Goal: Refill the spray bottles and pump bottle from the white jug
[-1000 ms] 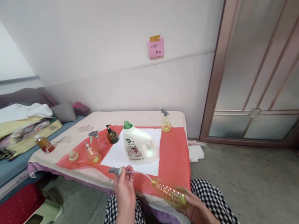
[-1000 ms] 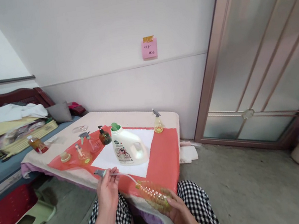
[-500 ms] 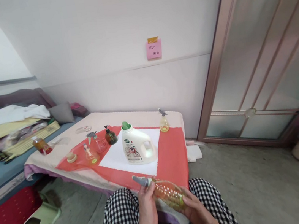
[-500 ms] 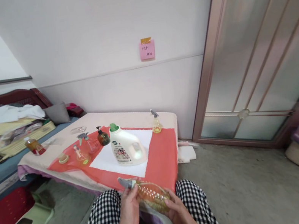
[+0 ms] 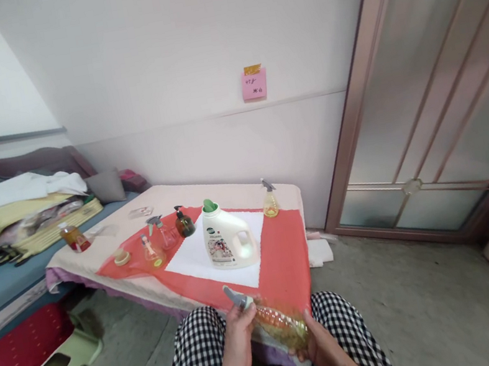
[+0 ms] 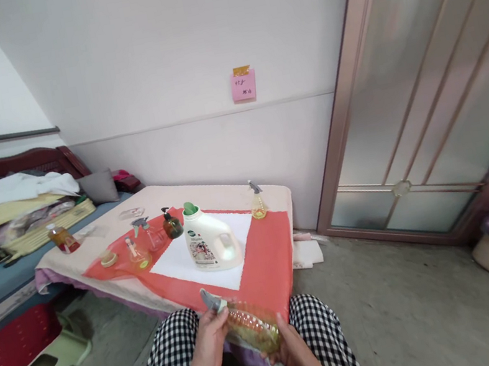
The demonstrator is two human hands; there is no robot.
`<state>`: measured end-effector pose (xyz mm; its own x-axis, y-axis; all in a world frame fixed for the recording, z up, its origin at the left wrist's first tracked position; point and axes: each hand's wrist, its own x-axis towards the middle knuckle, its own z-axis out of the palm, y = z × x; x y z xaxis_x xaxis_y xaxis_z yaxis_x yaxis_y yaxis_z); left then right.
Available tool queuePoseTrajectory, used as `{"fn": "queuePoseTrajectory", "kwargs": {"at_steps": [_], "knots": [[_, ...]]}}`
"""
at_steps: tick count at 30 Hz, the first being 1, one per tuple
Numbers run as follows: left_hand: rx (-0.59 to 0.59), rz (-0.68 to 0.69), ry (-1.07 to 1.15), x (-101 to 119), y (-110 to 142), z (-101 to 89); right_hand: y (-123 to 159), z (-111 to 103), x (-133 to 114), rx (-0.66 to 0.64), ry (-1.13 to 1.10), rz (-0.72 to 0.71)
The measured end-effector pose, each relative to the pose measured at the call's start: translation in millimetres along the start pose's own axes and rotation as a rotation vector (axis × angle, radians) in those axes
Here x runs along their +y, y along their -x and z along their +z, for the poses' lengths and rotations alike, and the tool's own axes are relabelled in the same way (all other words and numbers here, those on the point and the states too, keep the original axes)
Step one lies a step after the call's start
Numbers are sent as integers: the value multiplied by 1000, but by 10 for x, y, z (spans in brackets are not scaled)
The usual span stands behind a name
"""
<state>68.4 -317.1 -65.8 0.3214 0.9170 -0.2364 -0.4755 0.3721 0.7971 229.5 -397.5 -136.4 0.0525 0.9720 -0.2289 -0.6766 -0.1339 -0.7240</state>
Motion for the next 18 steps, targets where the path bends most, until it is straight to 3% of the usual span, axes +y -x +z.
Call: {"fn": "queuePoseTrajectory", "kwargs": {"at_steps": [6,11,18], "knots": [[21,27,12,0,39,17,99,15,-76,-8,-7,-33],[38,33,7,-1,23,-5,64,-13,9,-10,95,18],[12,47,-5,60,45,26,58,2,-57,1,33,-57]]}}
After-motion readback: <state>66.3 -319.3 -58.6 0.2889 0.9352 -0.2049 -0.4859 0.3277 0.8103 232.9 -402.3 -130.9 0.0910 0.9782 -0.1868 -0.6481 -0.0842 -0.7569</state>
